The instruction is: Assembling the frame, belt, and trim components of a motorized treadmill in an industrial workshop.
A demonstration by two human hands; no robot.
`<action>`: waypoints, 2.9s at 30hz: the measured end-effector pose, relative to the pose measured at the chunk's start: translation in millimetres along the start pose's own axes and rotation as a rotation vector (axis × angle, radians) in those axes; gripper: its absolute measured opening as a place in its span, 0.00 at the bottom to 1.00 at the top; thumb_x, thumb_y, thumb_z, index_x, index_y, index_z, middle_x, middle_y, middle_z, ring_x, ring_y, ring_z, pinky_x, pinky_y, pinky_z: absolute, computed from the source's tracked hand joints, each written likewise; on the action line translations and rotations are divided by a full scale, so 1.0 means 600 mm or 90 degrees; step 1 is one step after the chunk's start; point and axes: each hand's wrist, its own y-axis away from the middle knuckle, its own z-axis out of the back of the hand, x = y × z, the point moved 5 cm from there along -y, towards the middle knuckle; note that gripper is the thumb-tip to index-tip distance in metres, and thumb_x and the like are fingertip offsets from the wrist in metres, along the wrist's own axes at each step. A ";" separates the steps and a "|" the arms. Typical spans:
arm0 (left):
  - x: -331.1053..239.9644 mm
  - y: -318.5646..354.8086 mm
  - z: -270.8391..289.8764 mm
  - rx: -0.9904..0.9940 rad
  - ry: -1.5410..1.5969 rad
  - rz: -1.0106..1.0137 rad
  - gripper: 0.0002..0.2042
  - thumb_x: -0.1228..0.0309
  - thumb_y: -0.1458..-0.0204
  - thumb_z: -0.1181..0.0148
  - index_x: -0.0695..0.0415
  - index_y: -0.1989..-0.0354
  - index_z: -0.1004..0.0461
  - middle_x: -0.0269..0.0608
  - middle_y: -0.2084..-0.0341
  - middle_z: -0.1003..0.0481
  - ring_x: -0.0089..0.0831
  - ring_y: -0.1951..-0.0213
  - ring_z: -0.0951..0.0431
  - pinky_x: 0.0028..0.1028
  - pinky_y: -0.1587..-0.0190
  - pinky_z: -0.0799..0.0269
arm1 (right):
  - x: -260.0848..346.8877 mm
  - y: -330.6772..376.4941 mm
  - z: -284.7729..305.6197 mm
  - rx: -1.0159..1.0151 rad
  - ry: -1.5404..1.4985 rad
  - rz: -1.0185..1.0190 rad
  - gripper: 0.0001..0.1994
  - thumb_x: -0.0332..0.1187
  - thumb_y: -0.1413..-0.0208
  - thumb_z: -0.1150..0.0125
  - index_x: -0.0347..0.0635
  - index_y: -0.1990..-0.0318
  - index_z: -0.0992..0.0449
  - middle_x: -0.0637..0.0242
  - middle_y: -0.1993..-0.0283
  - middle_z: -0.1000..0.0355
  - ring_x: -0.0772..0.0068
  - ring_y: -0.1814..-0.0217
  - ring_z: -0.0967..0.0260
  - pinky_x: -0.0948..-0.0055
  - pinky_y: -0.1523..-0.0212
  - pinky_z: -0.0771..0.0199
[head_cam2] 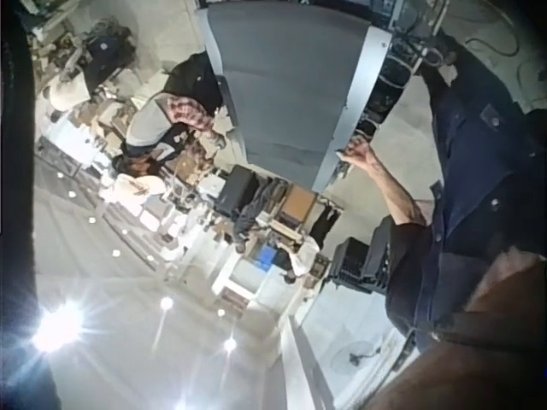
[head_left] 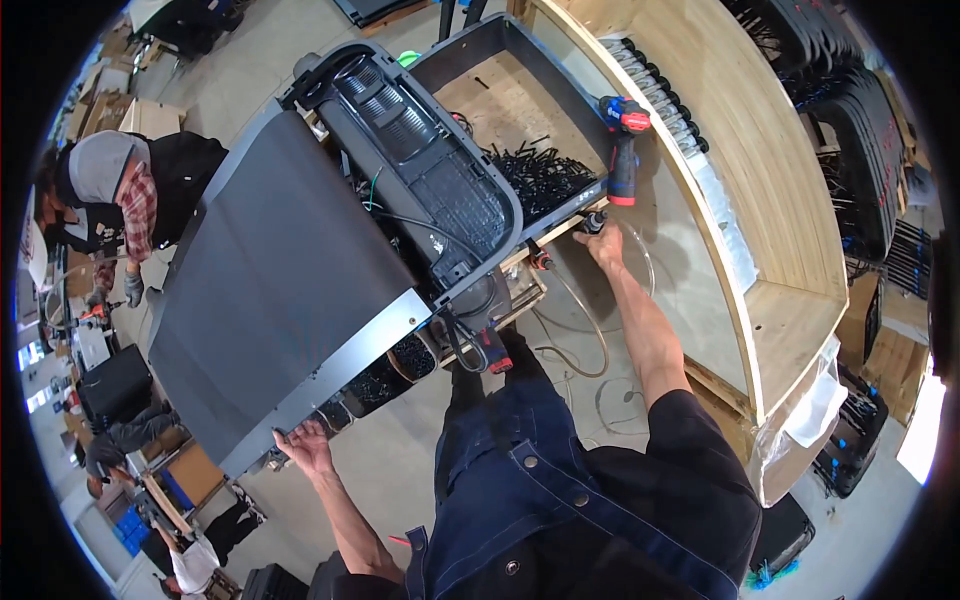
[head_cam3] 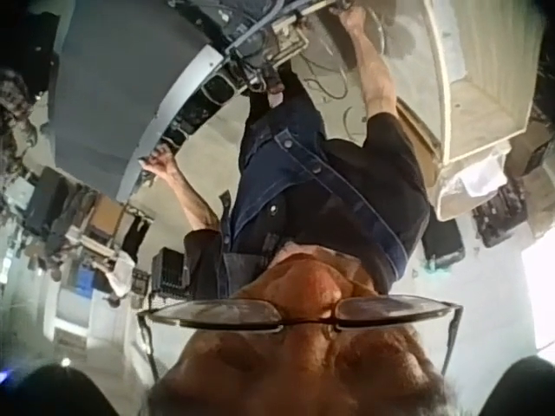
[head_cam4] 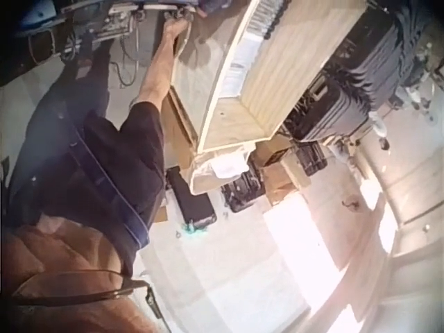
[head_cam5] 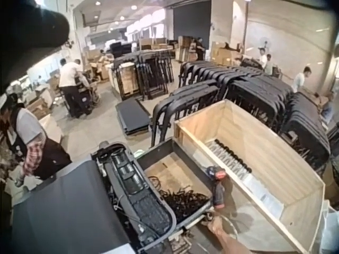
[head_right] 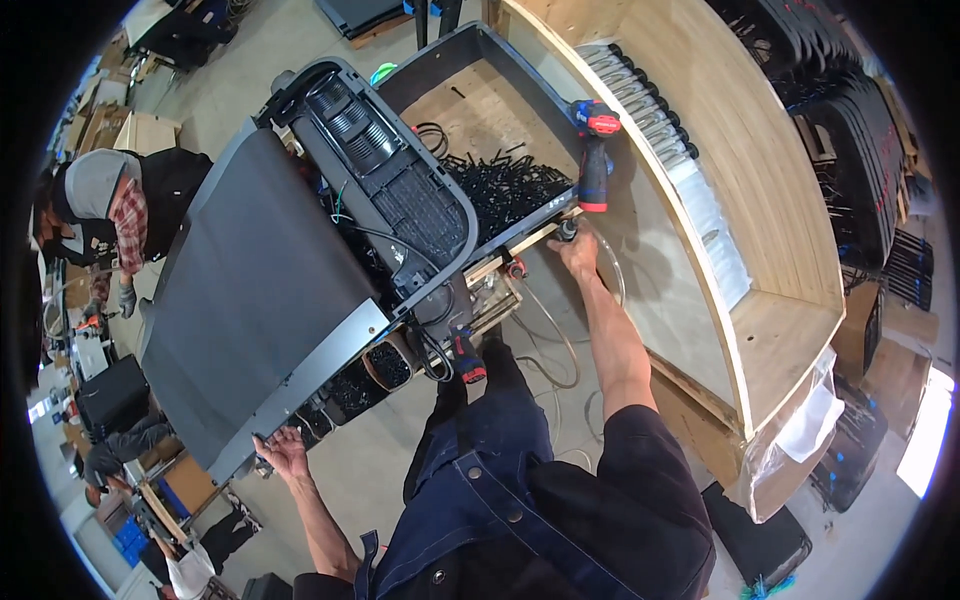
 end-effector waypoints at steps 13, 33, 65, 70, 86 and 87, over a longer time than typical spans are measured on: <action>0.004 0.026 0.027 -0.173 -0.013 -0.076 0.26 0.41 0.47 0.33 0.53 0.66 0.32 0.32 0.76 0.33 0.29 0.70 0.31 0.31 0.61 0.25 | 0.013 0.341 -0.060 0.229 -0.212 -0.026 0.21 0.32 0.38 0.34 0.29 0.41 0.28 0.54 0.47 0.23 0.64 0.45 0.25 0.66 0.43 0.25; 0.326 -0.094 0.157 -0.028 -1.273 -0.204 0.30 0.57 0.55 0.33 0.52 0.41 0.29 0.51 0.45 0.26 0.52 0.41 0.29 0.55 0.41 0.34 | -0.052 0.172 -0.179 0.091 -0.325 0.125 0.20 0.28 0.49 0.26 0.32 0.49 0.23 0.60 0.53 0.21 0.72 0.50 0.25 0.67 0.43 0.27; 0.274 -0.143 0.197 0.141 -0.968 -0.132 0.11 0.69 0.55 0.28 0.57 0.64 0.21 0.51 0.62 0.19 0.50 0.53 0.20 0.42 0.48 0.24 | 0.164 0.653 0.030 0.068 -0.491 0.072 0.19 0.31 0.40 0.33 0.39 0.44 0.30 0.58 0.44 0.27 0.63 0.43 0.25 0.61 0.42 0.18; 0.266 -0.175 0.261 0.202 -0.752 -0.025 0.07 0.76 0.46 0.39 0.58 0.59 0.21 0.44 0.65 0.19 0.40 0.63 0.17 0.35 0.57 0.20 | 0.195 0.684 0.002 0.091 -0.478 0.066 0.18 0.33 0.40 0.33 0.40 0.45 0.29 0.61 0.46 0.26 0.66 0.45 0.24 0.63 0.41 0.19; 0.199 -0.092 0.214 0.243 -0.232 0.252 0.12 0.63 0.38 0.37 0.57 0.54 0.27 0.37 0.64 0.21 0.26 0.64 0.21 0.27 0.60 0.21 | 0.347 0.738 0.028 0.123 -0.767 0.146 0.31 0.49 0.40 0.34 0.31 0.42 0.35 0.47 0.44 0.28 0.49 0.39 0.29 0.51 0.33 0.31; 0.200 -0.083 0.214 0.246 -0.232 0.233 0.11 0.63 0.37 0.37 0.57 0.55 0.27 0.38 0.64 0.21 0.26 0.64 0.21 0.27 0.60 0.21 | 0.364 0.737 0.014 0.108 -0.806 0.130 0.32 0.48 0.40 0.33 0.29 0.42 0.37 0.46 0.46 0.27 0.49 0.42 0.28 0.51 0.34 0.30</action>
